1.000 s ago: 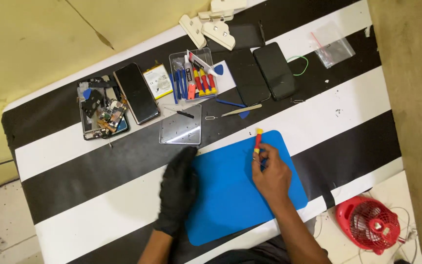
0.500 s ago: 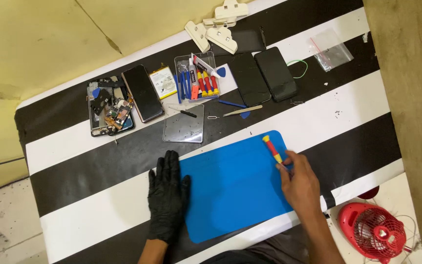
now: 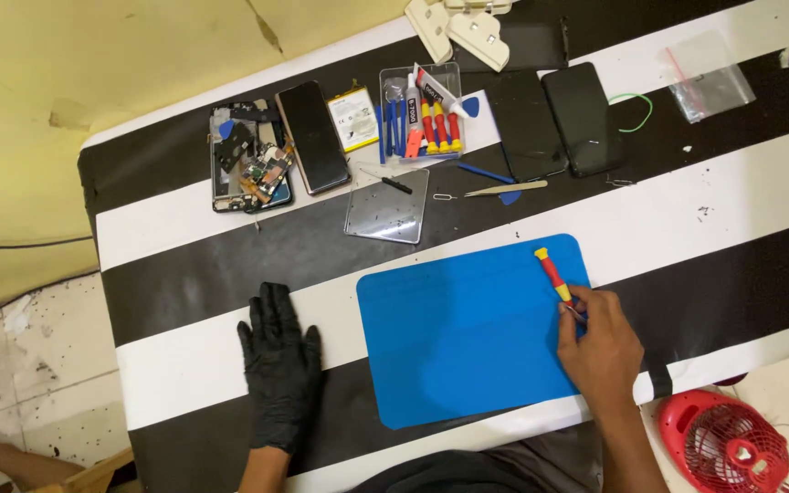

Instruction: Repairing a mobile phone by disassembling and reassembling internal components and the casing

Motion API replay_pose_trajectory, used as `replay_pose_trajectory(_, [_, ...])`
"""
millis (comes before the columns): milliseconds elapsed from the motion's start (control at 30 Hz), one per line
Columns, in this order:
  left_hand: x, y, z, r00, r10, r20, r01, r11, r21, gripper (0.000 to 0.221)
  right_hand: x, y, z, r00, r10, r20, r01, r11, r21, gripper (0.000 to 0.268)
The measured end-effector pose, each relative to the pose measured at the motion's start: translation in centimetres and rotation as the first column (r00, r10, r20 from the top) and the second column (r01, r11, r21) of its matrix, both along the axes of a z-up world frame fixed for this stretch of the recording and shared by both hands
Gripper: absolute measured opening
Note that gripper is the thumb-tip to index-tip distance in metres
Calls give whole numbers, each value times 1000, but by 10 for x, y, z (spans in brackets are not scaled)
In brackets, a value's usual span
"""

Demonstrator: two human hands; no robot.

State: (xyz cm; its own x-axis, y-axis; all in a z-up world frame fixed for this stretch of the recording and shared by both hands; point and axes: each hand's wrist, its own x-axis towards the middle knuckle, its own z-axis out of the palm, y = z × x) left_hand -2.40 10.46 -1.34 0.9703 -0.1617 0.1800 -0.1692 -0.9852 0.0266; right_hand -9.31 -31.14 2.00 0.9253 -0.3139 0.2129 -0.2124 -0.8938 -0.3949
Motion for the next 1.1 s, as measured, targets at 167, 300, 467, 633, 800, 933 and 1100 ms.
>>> replay_pose_trajectory(167, [-4, -40, 17, 998, 19, -60, -19, 1000, -6, 82, 1, 3, 1, 999, -26, -28, 26, 1000, -12, 31])
replay_pose_trajectory(300, [-1, -77, 19, 980, -176, -94, 167, 981, -97, 77, -1, 3, -5, 999, -21, 27, 21, 999, -27, 30])
replay_pose_trajectory(467, [1, -83, 17, 972, -153, -177, 117, 973, -198, 75, 2, 4, 0, 999, -49, 4, 50, 999, -16, 29])
replay_pose_trajectory(633, [8, -88, 7, 981, -79, -177, 39, 975, -218, 76, 5, 5, 6, 999, -40, -1, 40, 999, -27, 29])
replay_pose_trajectory(800, [5, -119, 0, 976, -218, -29, 203, 944, -259, 84, 4, 6, 6, 997, -73, -24, 72, 997, -17, 29])
replay_pose_trajectory(933, [5, -117, 15, 940, -318, -123, 280, 925, -257, 75, 4, 5, 4, 998, -56, -12, 55, 998, -26, 28])
replay_pose_trajectory(1100, [14, -93, 22, 964, -206, -171, 185, 974, -129, 67, 3, 3, 1, 999, -49, 5, 49, 999, -4, 26])
